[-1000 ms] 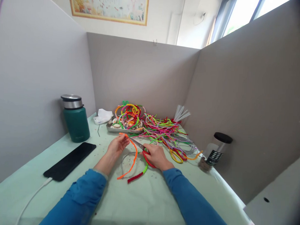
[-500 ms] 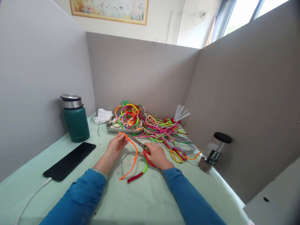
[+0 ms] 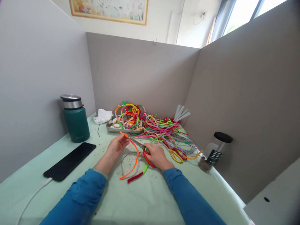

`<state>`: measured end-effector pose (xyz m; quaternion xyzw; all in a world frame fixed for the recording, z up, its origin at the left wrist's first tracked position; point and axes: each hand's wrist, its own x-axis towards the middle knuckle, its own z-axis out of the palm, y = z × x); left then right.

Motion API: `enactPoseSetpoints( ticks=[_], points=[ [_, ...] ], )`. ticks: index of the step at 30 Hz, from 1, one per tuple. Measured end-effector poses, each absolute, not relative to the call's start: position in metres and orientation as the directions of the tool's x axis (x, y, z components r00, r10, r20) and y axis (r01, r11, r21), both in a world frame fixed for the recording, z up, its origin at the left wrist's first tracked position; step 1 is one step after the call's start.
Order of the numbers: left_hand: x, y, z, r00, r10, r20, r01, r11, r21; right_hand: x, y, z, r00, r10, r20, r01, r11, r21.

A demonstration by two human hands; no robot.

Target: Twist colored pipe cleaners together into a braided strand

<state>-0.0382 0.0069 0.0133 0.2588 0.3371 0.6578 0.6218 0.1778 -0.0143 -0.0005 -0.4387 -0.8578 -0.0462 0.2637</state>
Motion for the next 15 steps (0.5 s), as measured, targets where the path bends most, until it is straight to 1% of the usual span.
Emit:
enactPoseSetpoints(
  ticks=[4,15],
  points=[
    [-0.0386,0.0062,0.0122,-0.100,0.995,-0.028,-0.624,-0.041,0.780,0.1778,-0.0139,-0.0013,-0.481,0.724,0.494,0.769,0.619,-0.159],
    [-0.0375,0.0055,0.0129,-0.075,0.997,-0.018,-0.601,-0.031,0.798,0.1783,-0.0126,-0.0030,-0.482,0.722,0.497,0.758,0.628,-0.176]
  ],
)
